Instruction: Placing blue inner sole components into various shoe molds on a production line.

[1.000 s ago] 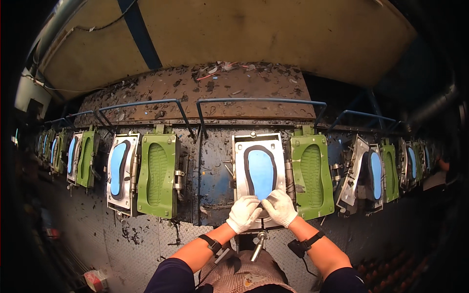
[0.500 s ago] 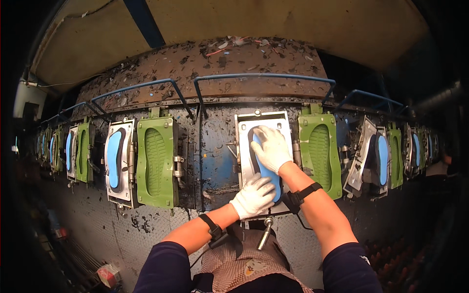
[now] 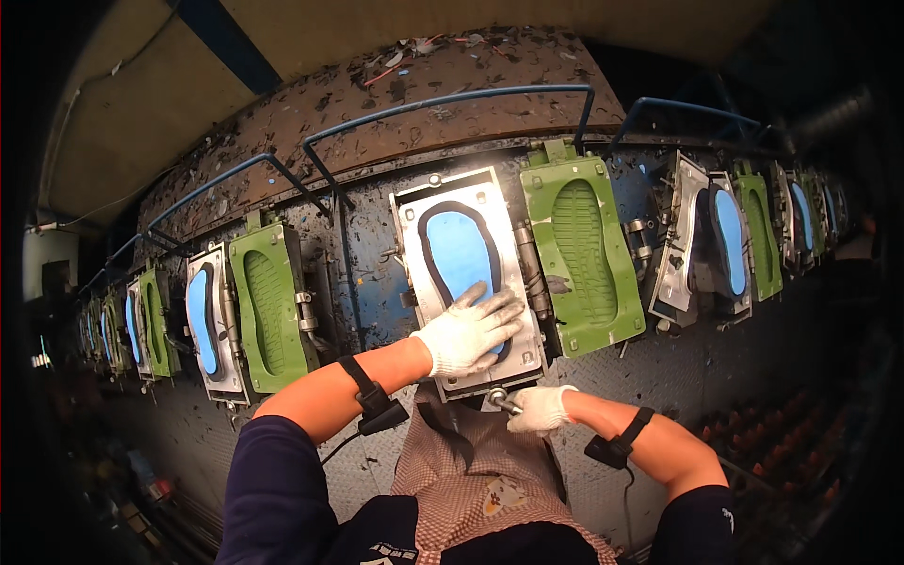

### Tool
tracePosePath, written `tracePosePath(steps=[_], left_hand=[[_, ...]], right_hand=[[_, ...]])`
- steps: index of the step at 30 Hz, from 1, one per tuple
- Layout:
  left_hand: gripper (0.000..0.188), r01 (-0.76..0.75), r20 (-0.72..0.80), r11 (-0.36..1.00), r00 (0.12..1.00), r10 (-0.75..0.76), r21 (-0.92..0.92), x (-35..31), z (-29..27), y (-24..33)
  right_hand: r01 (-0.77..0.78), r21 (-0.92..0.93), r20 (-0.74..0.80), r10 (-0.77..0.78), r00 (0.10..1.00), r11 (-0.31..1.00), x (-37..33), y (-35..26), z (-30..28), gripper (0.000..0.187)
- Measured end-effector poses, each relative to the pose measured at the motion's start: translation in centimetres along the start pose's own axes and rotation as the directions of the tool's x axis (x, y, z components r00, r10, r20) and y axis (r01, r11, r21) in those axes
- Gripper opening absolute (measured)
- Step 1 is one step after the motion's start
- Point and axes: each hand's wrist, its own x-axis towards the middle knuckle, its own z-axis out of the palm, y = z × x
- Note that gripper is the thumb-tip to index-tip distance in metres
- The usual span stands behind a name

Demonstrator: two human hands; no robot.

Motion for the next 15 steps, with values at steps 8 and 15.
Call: tracePosePath(steps=[8, 15], left_hand=[[0.066, 0.087, -0.202, 0.968, 0.97, -0.136, -0.234, -0.6, -1.3, -0.5], [0.077, -0.444, 0.407, -0.374, 0.022, -0.913, -0.814, -7.7, 12.5, -15.5]], right_hand=[[-0.008, -0.705, -0.56, -0.55, 0.62, 0.709, -2.6, 1.2, 4.9, 0.026], [0.164, -0.865, -0.197, -0.622, 0.758, 0.474, -4.5, -2.0, 0.4, 0.029]])
